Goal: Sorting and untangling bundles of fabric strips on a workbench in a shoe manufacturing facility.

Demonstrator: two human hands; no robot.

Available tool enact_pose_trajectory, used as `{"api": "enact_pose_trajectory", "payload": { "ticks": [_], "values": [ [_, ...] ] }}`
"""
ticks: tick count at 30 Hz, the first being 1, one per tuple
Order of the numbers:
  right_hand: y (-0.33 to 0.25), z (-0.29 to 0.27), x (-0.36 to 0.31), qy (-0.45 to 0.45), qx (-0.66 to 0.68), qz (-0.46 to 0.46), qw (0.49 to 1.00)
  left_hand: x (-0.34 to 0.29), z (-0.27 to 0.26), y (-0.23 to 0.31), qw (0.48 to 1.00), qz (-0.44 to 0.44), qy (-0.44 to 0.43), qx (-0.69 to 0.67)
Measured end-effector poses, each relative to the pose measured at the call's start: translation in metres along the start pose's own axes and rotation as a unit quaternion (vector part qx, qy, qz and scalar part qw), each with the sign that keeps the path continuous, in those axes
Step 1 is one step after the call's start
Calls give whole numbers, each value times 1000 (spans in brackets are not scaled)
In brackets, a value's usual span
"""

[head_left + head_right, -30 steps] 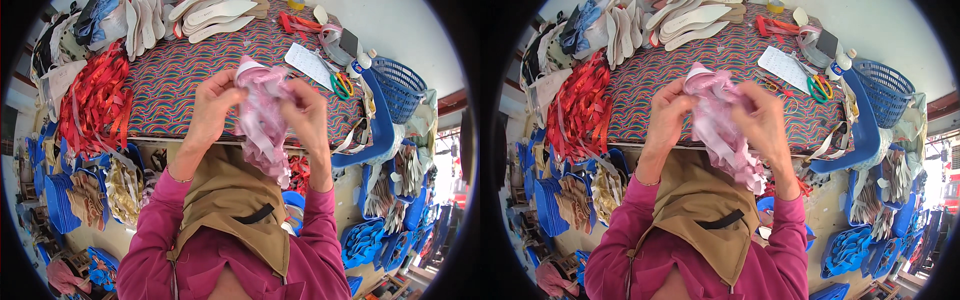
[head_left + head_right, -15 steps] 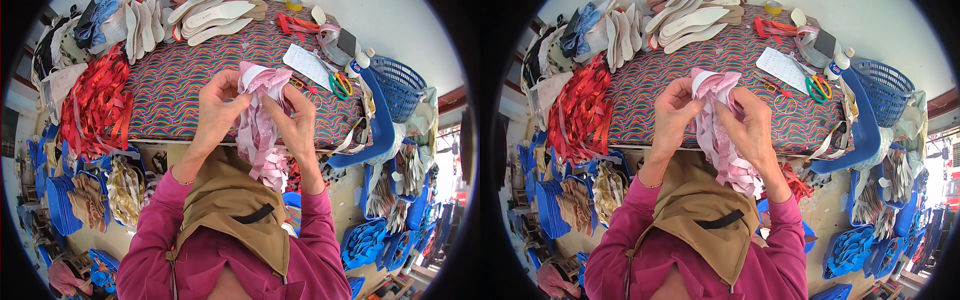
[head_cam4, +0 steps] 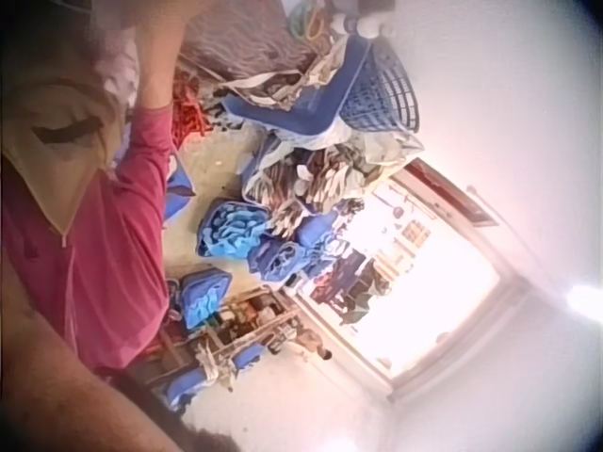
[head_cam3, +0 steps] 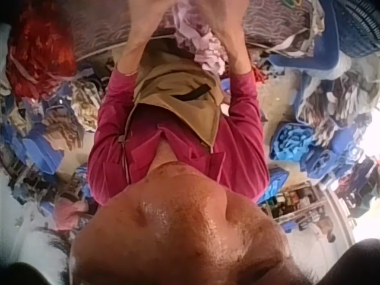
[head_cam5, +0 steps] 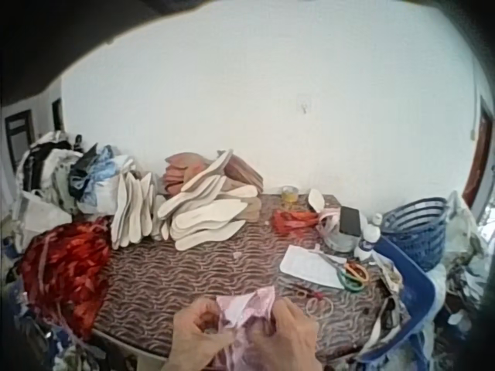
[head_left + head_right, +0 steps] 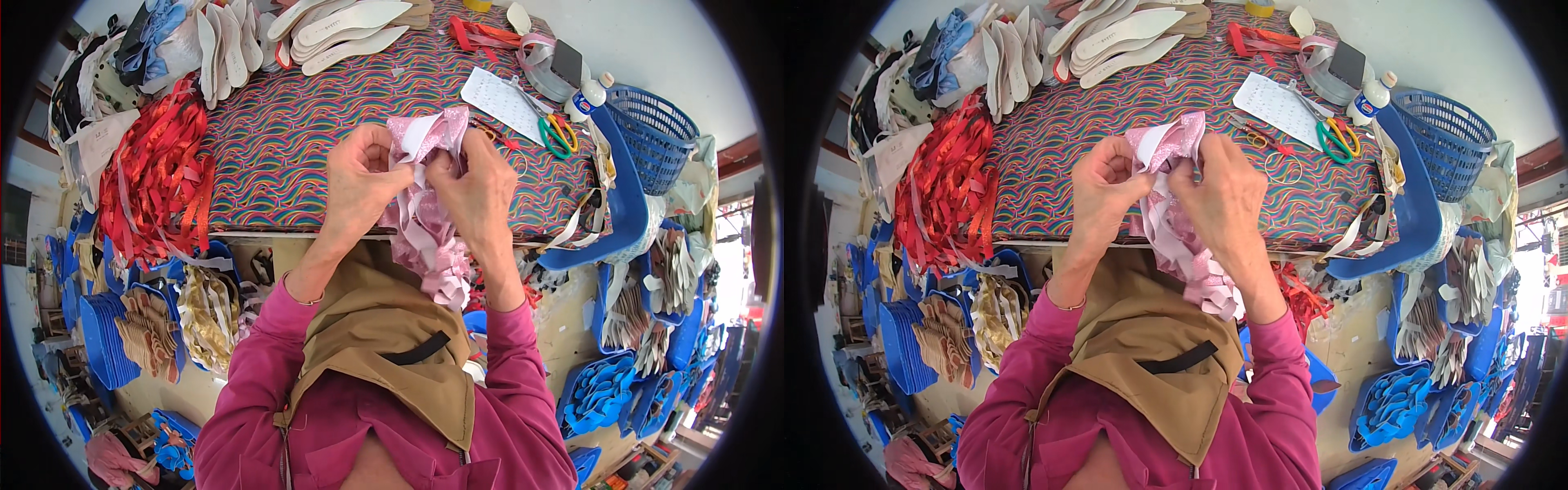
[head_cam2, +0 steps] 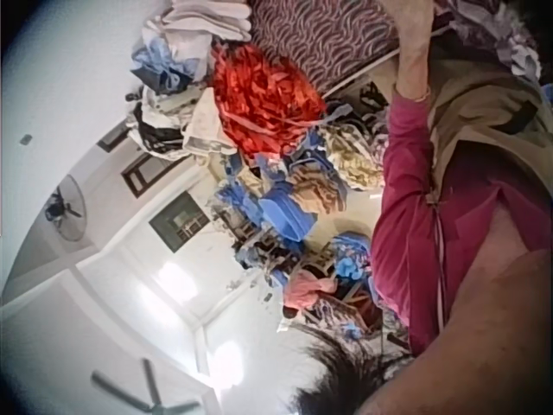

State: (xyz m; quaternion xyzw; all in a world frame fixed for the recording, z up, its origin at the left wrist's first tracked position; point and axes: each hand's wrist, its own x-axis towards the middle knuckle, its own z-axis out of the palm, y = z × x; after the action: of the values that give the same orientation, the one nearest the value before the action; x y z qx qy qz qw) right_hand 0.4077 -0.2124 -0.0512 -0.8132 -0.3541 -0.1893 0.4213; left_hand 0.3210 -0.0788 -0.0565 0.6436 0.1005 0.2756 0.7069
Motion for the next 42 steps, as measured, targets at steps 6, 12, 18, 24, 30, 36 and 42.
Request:
{"api": "enact_pose_trajectory", "payload": {
  "ticks": [6,12,18,24,30,36,42],
  "values": [
    [25,-12,11,-106,368,190,904,10,-11,4,986,-108,-23,-125],
    [2,11,-12,-64,363,184,911,10,-5,-5,990,-79,-5,-117],
    [28,-2,-1,-41,121,129,983,13,-15,-2,988,-110,-60,-86],
    [37,-26,20,-111,387,205,892,18,-15,9,945,-207,-144,-210],
    [42,-29,10,-148,455,234,846,33,-22,11,926,-213,-159,-267],
    [84,-49,3,56,-135,-28,989,11,-14,22,936,-261,-208,-113],
    [66,-61,6,125,543,343,756,8,-5,6,886,-238,-274,-289]
  ]
}}
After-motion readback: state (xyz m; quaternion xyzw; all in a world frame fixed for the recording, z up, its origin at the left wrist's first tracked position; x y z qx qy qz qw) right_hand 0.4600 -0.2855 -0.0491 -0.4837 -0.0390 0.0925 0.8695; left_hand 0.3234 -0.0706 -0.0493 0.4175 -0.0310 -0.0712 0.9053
